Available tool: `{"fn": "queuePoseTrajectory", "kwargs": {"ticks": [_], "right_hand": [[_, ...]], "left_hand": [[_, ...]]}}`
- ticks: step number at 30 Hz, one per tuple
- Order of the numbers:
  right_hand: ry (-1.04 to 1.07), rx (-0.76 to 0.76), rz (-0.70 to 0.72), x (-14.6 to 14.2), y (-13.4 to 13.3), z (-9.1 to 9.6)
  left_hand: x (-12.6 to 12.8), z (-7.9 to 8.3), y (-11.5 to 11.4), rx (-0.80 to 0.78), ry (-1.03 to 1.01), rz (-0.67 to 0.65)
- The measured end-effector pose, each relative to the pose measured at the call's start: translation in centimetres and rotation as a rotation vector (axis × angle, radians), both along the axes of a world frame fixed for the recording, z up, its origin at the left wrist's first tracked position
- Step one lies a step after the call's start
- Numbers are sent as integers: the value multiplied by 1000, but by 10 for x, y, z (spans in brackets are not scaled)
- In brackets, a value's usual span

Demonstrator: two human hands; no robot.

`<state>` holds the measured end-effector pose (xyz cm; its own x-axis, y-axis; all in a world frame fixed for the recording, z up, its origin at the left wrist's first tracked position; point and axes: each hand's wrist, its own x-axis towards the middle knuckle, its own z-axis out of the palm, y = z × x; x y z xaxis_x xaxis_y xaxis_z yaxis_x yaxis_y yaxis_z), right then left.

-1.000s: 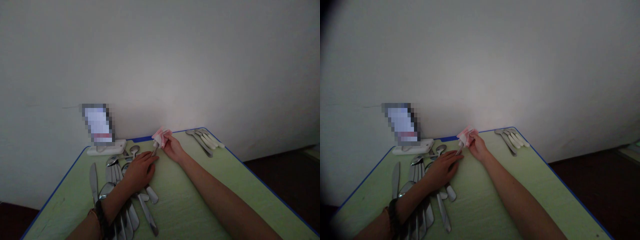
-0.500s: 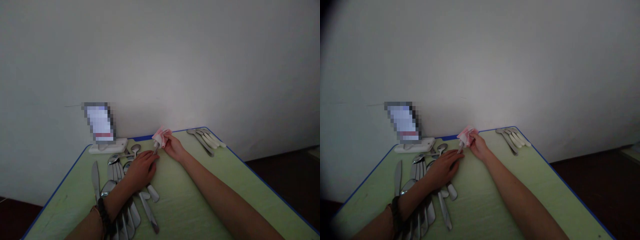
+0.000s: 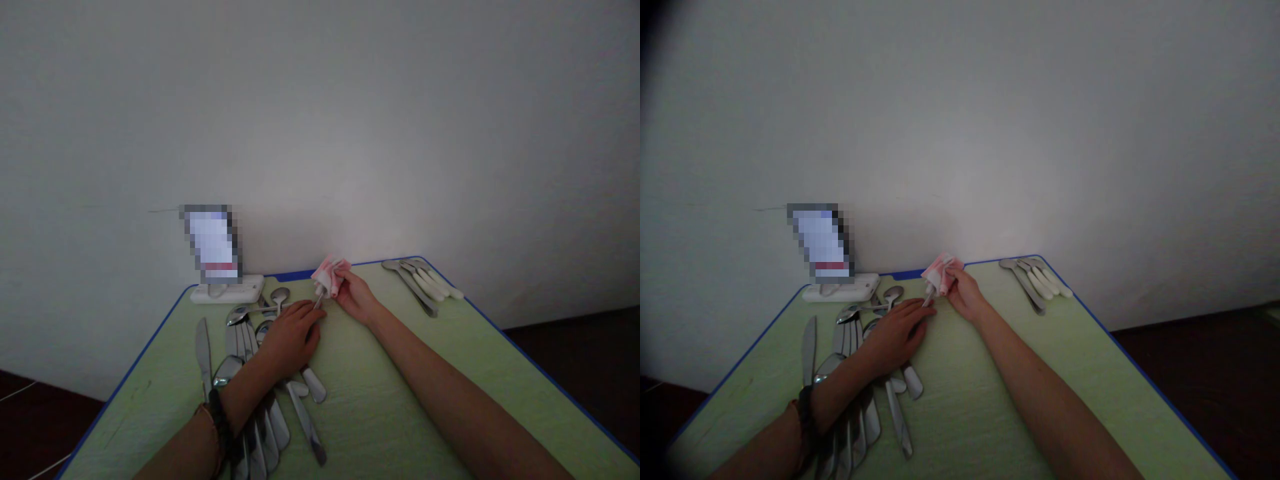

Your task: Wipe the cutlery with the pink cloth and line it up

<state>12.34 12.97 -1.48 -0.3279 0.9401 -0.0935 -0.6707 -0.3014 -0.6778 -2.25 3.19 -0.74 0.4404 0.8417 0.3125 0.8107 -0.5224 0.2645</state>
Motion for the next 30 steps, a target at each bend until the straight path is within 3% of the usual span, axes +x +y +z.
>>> {"fn": "queuePoseTrajectory", "kwargs": {"ticks": [9,20,30], "right_hand": [[-38,42,39,-1,-1,-1],[-24,2,-10,-2,0,-1],[-131,95,8,-1,-4,-4]], "left_hand": [[0,-1,1,26,-12,-5],[1,3,-1,-3,23,16],[0,-3,1,7,33,10]]}}
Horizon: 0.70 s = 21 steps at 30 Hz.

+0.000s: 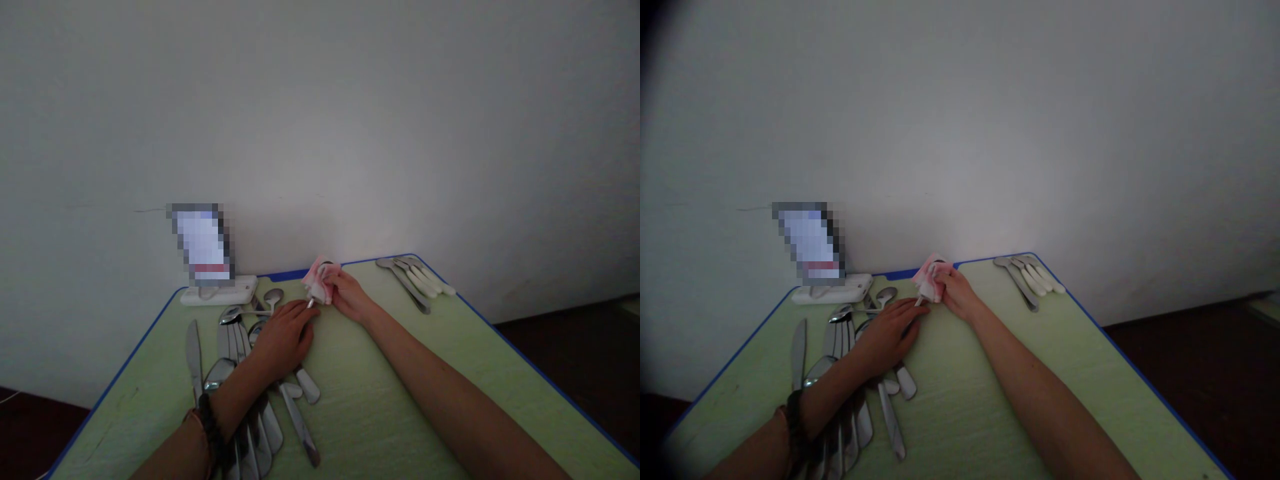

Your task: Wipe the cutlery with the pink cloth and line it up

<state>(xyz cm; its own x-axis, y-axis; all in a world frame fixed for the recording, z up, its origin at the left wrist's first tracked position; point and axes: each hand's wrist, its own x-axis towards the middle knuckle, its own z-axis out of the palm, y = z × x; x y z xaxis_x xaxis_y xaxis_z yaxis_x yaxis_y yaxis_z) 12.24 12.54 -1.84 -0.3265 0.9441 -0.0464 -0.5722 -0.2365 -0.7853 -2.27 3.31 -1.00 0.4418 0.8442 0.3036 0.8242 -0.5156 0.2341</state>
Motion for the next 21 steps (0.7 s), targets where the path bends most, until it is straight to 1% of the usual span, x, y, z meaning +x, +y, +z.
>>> {"fn": "queuePoseTrajectory", "kwargs": {"ticks": [6,12,21], "right_hand": [[-45,-26,-31,0,0,2],[81,-12,-52,-1,-1,5],[19,48,-53,-4,-1,1]], "left_hand": [[-1,-2,1,10,-5,-8],[-1,-1,0,20,-1,-9],[-1,0,1,17,-3,-14]]}}
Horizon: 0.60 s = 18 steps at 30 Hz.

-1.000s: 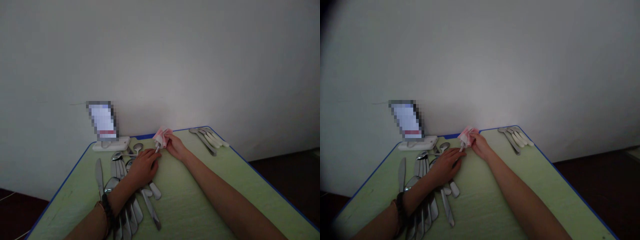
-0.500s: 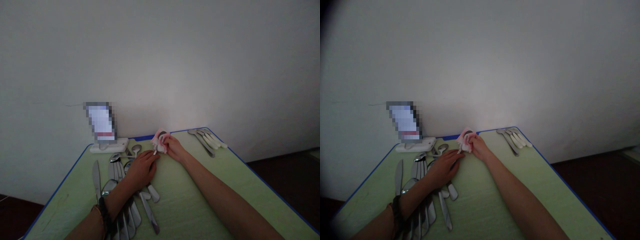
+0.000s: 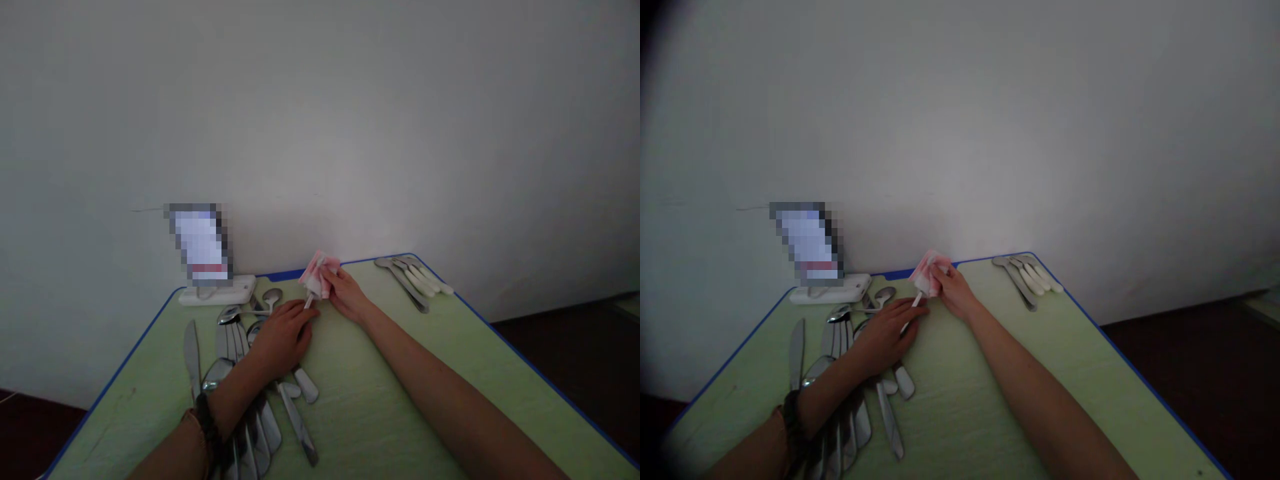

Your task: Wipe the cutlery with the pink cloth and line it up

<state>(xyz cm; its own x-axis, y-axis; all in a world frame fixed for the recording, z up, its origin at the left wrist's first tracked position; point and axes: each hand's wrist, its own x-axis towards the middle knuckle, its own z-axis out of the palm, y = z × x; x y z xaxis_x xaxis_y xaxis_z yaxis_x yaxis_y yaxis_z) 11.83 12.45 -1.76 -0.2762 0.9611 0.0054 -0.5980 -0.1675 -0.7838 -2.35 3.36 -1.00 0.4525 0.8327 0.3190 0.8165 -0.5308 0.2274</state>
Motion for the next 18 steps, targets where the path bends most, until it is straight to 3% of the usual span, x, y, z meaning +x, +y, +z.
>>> {"fn": "queuePoseTrajectory", "kwargs": {"ticks": [10,18], "right_hand": [[115,-2,42,4,-2,11],[71,2,106,9,-4,17]], "left_hand": [[-1,-1,1,-3,-9,-13],[-1,-1,0,-21,9,-7]]}}
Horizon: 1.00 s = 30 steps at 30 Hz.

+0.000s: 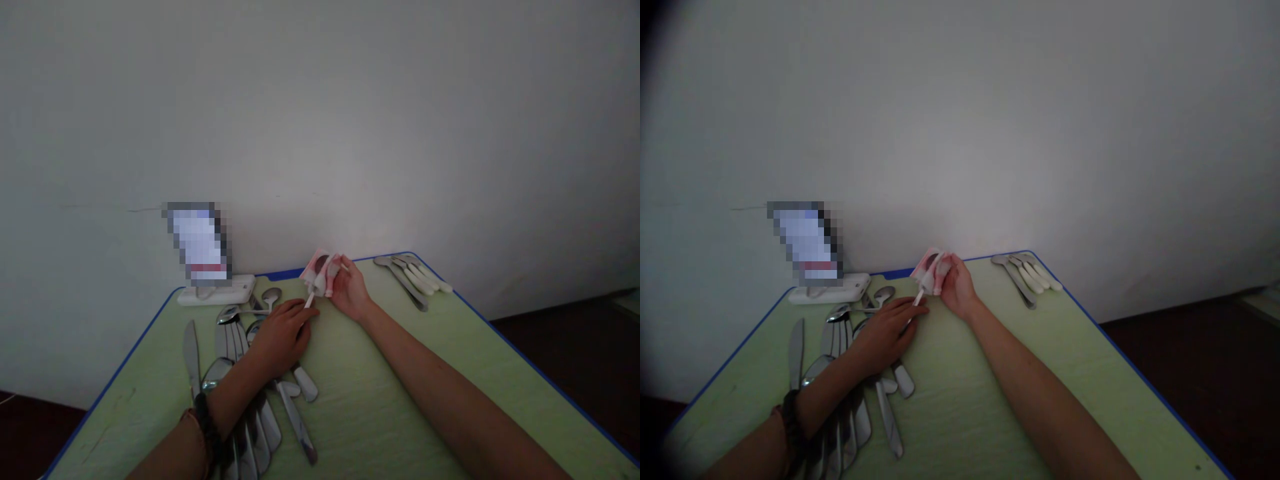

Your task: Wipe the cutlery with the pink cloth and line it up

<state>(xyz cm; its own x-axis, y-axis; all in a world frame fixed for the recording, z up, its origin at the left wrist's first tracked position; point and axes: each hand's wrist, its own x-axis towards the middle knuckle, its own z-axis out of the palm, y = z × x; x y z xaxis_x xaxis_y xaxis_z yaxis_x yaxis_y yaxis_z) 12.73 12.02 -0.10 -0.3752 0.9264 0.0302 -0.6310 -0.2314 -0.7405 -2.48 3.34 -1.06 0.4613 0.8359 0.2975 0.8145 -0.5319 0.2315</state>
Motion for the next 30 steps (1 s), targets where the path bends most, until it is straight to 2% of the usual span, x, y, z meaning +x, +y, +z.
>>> {"fn": "queuePoseTrajectory", "kwargs": {"ticks": [5,16,21,30], "right_hand": [[-149,-39,-127,-7,4,-12],[-461,184,-218,-9,1,-15],[-477,194,-201,-8,3,-17],[-389,117,-94,-8,-1,-15]], "left_hand": [[0,0,1,-4,-1,-2],[1,4,-3,-46,51,-21],[1,5,-4,-44,34,-14],[0,2,-1,-36,28,1]]}}
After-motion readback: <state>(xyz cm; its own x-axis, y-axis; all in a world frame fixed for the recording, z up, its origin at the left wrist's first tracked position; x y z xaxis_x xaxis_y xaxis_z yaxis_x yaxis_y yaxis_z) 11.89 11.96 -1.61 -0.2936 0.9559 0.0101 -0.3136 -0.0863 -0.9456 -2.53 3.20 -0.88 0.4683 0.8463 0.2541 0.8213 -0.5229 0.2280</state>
